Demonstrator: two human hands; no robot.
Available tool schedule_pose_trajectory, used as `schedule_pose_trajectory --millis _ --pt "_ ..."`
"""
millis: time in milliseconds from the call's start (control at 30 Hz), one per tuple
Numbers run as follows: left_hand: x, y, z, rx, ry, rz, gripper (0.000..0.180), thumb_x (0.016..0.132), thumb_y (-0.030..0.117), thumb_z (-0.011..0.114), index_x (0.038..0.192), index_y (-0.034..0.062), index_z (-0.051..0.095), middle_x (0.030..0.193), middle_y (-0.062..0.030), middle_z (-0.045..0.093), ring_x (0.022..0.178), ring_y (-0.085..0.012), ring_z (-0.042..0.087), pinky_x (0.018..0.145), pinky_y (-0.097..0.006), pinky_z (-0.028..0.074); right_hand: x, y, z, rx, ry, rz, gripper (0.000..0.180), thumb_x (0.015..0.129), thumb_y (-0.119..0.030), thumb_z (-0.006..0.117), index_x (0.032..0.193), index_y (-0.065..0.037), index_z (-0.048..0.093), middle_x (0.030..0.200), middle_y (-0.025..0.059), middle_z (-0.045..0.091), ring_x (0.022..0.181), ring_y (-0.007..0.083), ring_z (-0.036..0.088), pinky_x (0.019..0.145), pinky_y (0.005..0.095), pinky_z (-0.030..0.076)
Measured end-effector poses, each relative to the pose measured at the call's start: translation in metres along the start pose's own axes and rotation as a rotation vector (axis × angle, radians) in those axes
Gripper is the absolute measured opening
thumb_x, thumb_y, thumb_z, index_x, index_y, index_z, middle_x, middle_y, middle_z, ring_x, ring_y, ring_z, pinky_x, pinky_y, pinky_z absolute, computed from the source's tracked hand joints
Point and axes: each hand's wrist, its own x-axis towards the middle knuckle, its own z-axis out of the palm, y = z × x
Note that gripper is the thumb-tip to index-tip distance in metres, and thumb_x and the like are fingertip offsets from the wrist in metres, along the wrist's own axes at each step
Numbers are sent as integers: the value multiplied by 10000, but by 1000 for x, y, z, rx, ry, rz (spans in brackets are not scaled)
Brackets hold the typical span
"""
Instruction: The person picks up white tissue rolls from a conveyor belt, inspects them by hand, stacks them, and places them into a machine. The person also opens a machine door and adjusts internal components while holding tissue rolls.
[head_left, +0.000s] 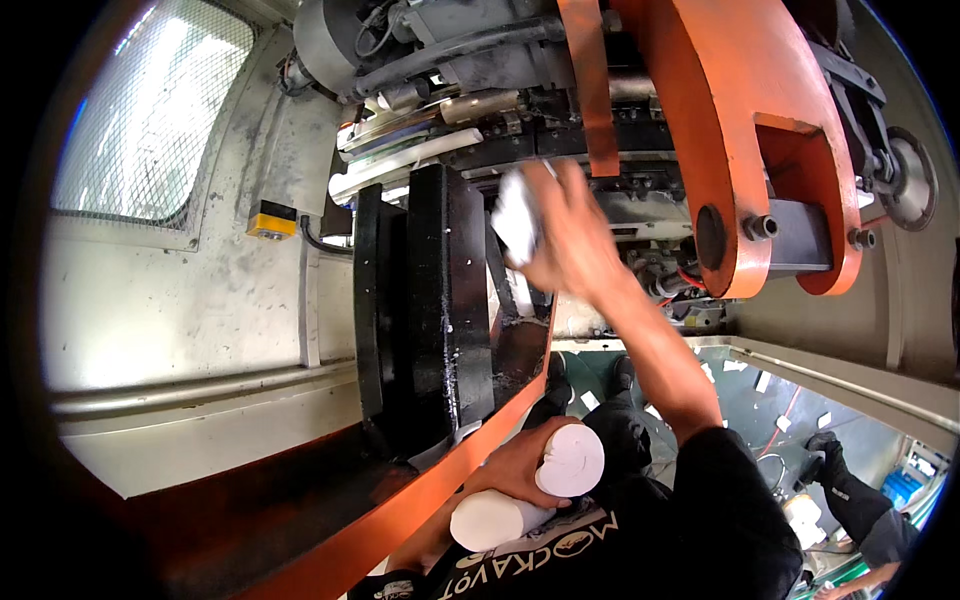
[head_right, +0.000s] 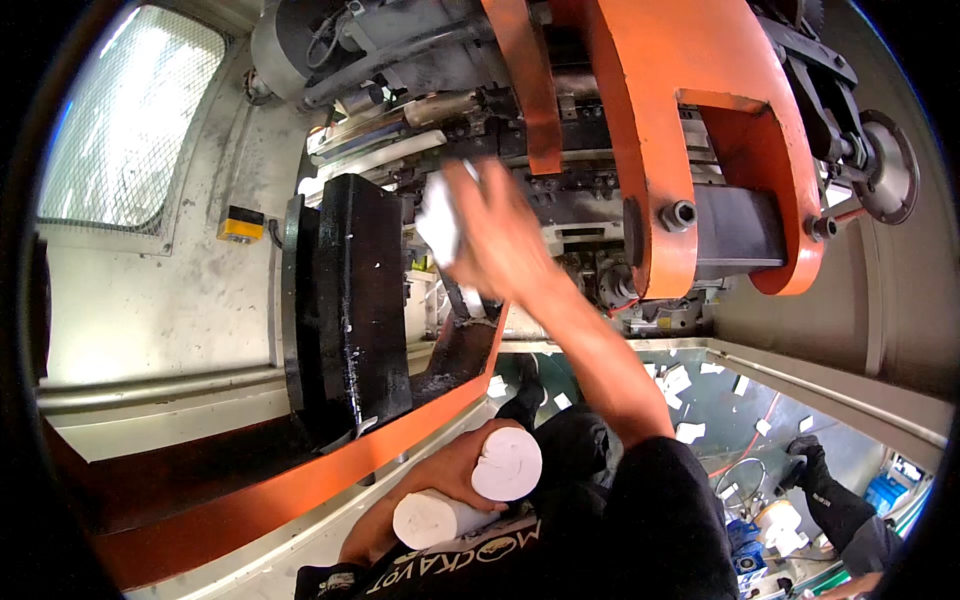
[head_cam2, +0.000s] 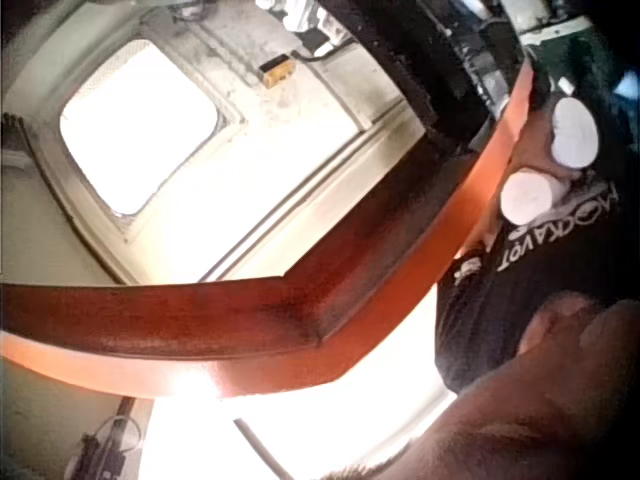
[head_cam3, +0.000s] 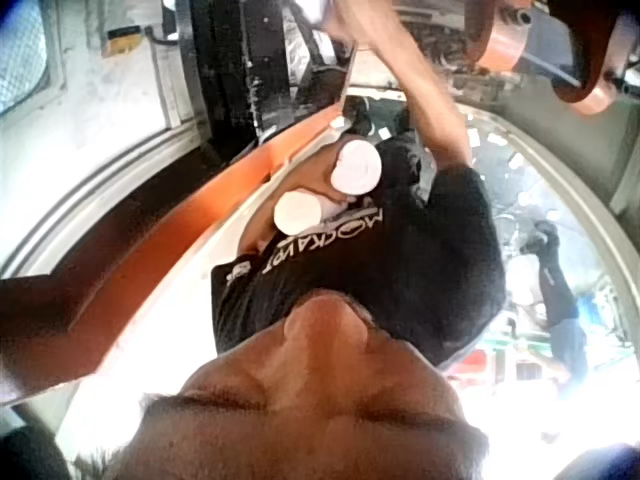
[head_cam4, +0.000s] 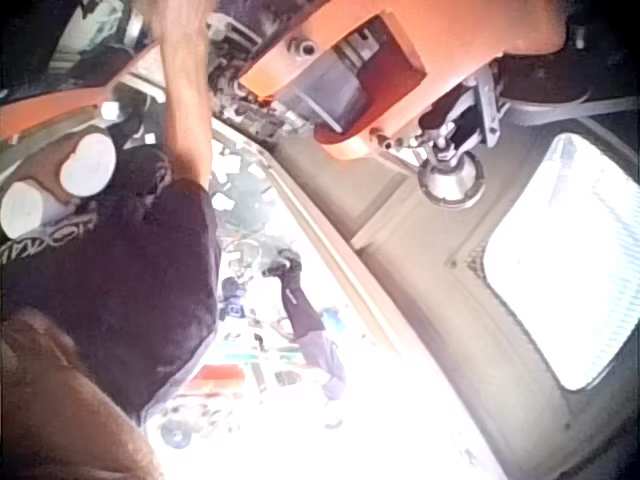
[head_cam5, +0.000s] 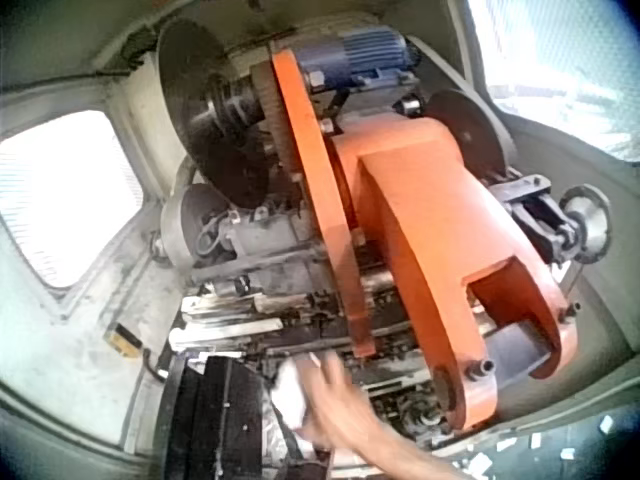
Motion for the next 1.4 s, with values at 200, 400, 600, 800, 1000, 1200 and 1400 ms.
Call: schedule_pose_trajectory --millis 200,400,600,800,1000,1200,1400 --pt "8 4 -4 -11 -96 25 1111 595 278 957 1489 72 330 1369 -143 521 1292 -276 524 1096 -402 411 -228 90 -52 -563 -702 605 1002 626 -221 859 1478 0 380 1433 267 439 1273 457 494 1114 470 415" --pt "14 9 3 91 -90 93 1108 589 289 954 1483 77 335 1336 -155 545 1252 -301 554 1065 -410 436 -105 27 22 -94 -355 -63 892 708 -216 840 1477 -31 428 1371 193 524 1333 363 471 1173 487 333" --pt "-8 4 5 16 -12 26 1144 569 286 970 1490 80 323 1349 -133 544 1270 -262 540 1081 -407 424 -71 23 100 -757 -586 -463 833 865 -210 636 1558 48 251 1376 318 464 1377 492 367 1216 612 126" --pt "2 6 9 -25 -19 48 1158 562 292 973 1493 71 321 1351 -136 545 1274 -262 536 1087 -403 418 -68 26 101 -729 -654 -453 796 909 -190 579 1582 28 212 1474 362 384 1455 546 239 1214 629 77" --pt "12 7 14 64 -34 96 1163 559 298 969 1493 65 318 1345 -161 548 1263 -294 549 1076 -407 424 -70 29 104 -603 -583 -416 768 910 -180 568 1570 32 238 1490 348 379 1477 532 209 1217 624 75" --pt "2 4 12 15 -19 32 1165 558 291 970 1497 66 316 1372 -161 527 1279 -304 532 1089 -410 413 10 22 82 -840 -191 -393 764 881 -229 623 1524 41 310 1482 276 409 1407 446 356 1170 620 242" --pt "-4 11 -1 49 16 7 1153 572 286 967 1499 75 316 1370 -146 522 1292 -281 518 1103 -408 397 -26 16 78 -714 -601 -416 839 884 -258 630 1567 36 242 1629 285 204 1471 510 252 1213 617 151"
